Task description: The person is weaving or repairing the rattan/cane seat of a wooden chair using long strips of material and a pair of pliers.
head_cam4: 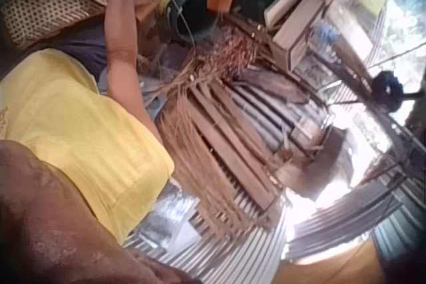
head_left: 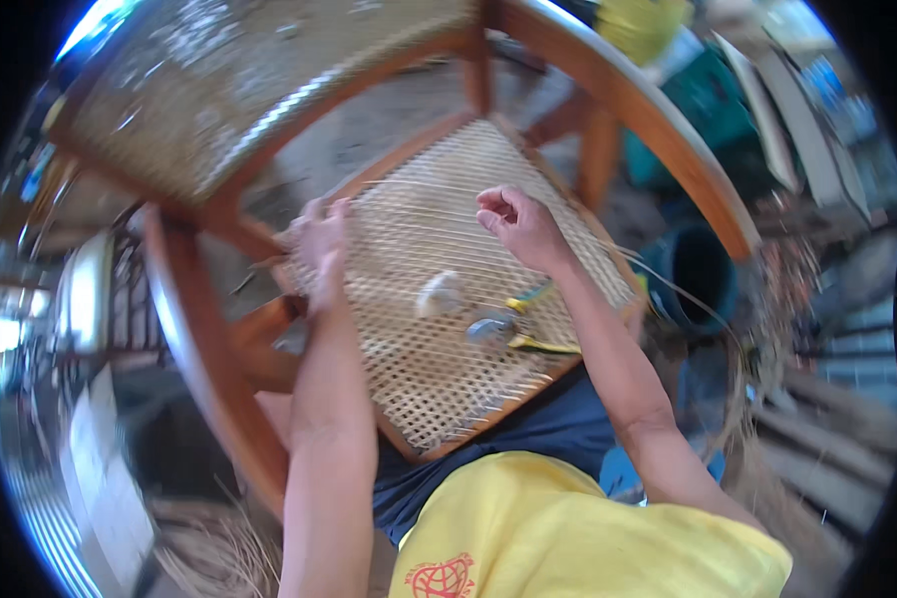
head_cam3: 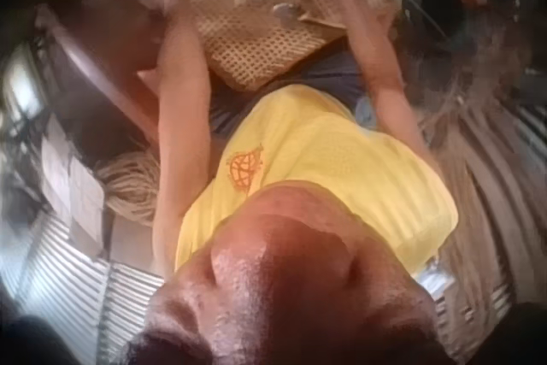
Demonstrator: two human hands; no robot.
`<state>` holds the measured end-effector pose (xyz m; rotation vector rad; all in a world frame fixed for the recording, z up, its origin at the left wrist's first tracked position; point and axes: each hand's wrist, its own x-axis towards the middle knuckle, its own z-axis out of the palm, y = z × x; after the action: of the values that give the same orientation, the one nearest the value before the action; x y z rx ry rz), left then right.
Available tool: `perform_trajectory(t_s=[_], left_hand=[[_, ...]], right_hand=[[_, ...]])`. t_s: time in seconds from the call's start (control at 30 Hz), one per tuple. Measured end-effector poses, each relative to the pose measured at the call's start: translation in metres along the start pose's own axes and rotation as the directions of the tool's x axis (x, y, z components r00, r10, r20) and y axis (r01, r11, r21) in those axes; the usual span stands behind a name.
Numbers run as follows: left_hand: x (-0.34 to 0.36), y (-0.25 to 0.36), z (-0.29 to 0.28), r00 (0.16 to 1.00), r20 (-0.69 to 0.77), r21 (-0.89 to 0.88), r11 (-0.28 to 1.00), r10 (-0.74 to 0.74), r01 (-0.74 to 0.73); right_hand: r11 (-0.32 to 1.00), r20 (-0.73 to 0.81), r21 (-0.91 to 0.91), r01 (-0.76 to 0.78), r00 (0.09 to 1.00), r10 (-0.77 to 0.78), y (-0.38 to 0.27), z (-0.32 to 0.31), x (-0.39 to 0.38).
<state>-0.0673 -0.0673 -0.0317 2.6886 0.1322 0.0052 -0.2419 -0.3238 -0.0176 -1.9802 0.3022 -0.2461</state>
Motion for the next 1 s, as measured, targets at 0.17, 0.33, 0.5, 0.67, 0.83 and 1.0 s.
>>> perform_trajectory(t_s=[0.17, 0.33, 0.5, 0.67, 0.83, 1.0], left_hand=[[0.039, -0.046, 0.003, 0.996, -0.093, -0.113, 0.993, 0.009, -0.020], [0.045, -0.034, 0.014, 0.977, -0.123, 0.064, 0.984, 0.172, -0.165], [0.049, -0.021, 0.015, 0.986, 0.009, -0.001, 0.986, 0.166, -0.166], [0.077, -0.031, -0.005, 0.979, 0.007, 0.106, 0.973, 0.206, -0.205], [0.017, 0.036, 0.005, 0.839, -0.170, 0.088, 0.856, 0.517, -0.510], [-0.067, 0.124, 0.021, 0.596, 0.327, -0.225, 0.673, 0.733, -0.705]], right_hand=[[0.991, -0.309, 0.095, -0.096, 0.943, 0.121, 0.054, -0.090, -0.158], [0.930, -0.474, -0.075, -0.361, 0.833, 0.285, 0.054, -0.141, -0.313], [0.886, -0.443, -0.358, -0.294, 0.889, 0.116, 0.015, -0.112, -0.312], [0.877, -0.059, -0.458, 0.143, 0.980, -0.191, -0.003, -0.068, -0.211], [0.632, 0.261, -0.715, 0.298, 0.953, -0.155, 0.003, -0.057, -0.143], [0.355, 0.505, -0.805, 0.476, 0.863, -0.011, -0.012, -0.057, -0.126]])
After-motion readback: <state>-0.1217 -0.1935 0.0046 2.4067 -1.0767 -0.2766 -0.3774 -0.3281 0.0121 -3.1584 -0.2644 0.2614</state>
